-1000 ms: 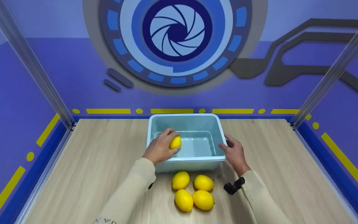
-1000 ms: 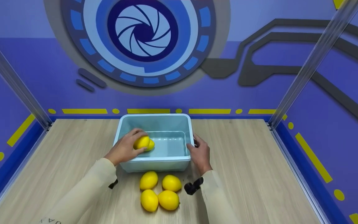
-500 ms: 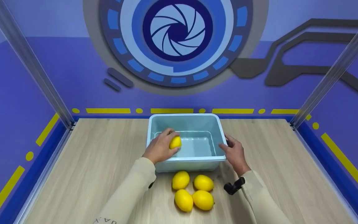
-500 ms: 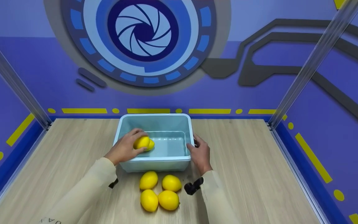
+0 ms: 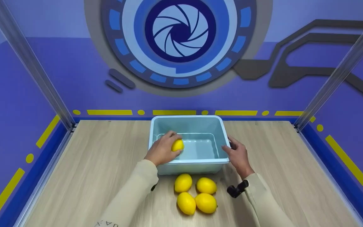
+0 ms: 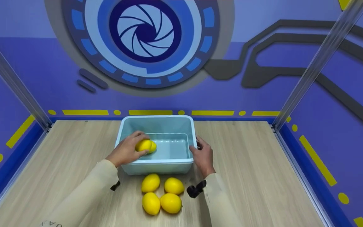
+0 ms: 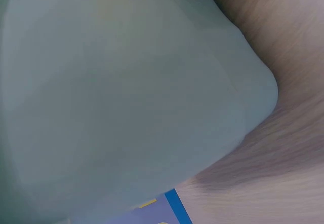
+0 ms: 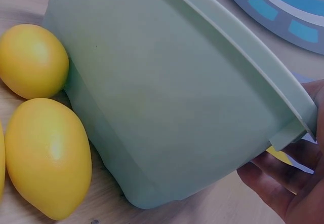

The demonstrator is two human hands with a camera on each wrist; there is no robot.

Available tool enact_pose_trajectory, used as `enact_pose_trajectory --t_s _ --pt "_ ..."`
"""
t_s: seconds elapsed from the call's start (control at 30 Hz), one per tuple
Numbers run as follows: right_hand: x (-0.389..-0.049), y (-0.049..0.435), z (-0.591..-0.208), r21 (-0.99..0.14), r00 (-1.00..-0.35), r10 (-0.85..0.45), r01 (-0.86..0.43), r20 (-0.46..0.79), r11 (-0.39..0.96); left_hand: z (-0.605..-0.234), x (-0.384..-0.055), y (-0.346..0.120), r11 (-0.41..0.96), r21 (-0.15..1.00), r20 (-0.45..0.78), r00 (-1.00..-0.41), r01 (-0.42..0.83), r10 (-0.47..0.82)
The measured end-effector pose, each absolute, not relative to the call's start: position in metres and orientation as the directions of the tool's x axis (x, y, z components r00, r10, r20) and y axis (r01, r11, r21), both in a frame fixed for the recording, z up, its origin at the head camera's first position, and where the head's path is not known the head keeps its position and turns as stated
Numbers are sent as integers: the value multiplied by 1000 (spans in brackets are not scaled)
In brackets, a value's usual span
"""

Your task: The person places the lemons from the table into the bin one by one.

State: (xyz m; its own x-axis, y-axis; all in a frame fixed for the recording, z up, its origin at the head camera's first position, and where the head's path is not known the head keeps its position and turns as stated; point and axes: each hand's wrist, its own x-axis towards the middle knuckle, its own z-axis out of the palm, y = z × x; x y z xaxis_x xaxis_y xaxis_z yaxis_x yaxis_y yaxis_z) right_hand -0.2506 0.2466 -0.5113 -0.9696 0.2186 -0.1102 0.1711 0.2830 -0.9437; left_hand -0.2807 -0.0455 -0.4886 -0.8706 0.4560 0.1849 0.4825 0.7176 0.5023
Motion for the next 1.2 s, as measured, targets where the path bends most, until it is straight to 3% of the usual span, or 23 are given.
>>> enact_pose_trajectory --t_s 1.2 --pt "-250 246 -510 -934 -967 218 192 -129 300 -486 -281 -45 727 501 139 -872 470 469"
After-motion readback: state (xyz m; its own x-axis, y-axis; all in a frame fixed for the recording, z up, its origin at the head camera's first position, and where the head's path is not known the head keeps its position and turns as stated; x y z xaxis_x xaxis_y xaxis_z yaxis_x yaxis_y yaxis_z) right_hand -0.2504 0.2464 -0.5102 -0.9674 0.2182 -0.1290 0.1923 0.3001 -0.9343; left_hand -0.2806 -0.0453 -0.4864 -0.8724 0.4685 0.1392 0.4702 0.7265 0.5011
